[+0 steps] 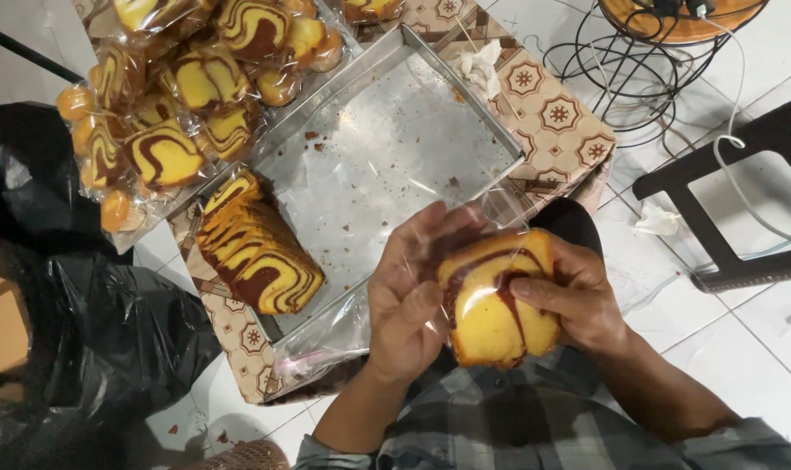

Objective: Packing individual slices of marble cake into clear plastic bags from a metal tray.

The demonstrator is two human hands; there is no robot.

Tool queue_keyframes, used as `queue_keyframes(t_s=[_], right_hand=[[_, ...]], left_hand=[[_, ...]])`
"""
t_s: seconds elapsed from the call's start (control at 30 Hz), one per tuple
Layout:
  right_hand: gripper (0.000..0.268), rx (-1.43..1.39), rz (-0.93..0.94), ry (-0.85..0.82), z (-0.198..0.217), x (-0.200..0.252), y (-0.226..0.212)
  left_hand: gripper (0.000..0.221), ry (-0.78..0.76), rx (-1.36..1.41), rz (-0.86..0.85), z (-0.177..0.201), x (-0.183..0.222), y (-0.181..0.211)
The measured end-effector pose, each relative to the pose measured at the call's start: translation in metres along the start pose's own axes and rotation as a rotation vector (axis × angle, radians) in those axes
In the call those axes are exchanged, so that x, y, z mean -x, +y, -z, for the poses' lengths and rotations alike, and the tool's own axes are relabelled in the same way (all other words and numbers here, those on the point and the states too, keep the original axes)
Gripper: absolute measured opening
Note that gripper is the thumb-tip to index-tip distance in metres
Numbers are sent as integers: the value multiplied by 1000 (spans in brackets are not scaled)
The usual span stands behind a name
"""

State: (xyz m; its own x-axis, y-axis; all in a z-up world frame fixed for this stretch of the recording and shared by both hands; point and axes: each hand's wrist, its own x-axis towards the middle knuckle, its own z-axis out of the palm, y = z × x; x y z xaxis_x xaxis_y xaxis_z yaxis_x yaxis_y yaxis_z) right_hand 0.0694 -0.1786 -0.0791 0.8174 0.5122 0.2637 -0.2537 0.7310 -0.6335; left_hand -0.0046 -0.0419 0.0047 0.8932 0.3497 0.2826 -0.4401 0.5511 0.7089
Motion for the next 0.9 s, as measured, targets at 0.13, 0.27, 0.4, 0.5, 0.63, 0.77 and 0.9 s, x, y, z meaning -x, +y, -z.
queue_keyframes(t_s=[0.13, 0.27, 0.4, 0.5, 0.63, 0.77, 0.9], right_hand=[[39, 32, -53, 60, -7, -6, -5], [28, 1018, 410, -274, -2, -21, -19], [29, 595, -88, 27, -5, -16, -13], [32, 593, -136, 146, -14, -14, -28], [51, 918, -227, 41, -11, 6, -69], [51, 950, -293, 61, -9, 30, -111], [40, 860, -39, 151, 41, 45, -104]], left_hand=[[76, 1, -8, 64, 6, 4, -7], [75, 98, 43, 107, 13, 7, -11], [82, 239, 5, 165, 22, 9, -26], [80, 450, -29, 226, 36, 13, -46], [65, 396, 42, 352, 36, 17, -51], [66, 313, 55, 474, 35, 15, -55], [61, 229, 135, 536, 32, 17, -66]])
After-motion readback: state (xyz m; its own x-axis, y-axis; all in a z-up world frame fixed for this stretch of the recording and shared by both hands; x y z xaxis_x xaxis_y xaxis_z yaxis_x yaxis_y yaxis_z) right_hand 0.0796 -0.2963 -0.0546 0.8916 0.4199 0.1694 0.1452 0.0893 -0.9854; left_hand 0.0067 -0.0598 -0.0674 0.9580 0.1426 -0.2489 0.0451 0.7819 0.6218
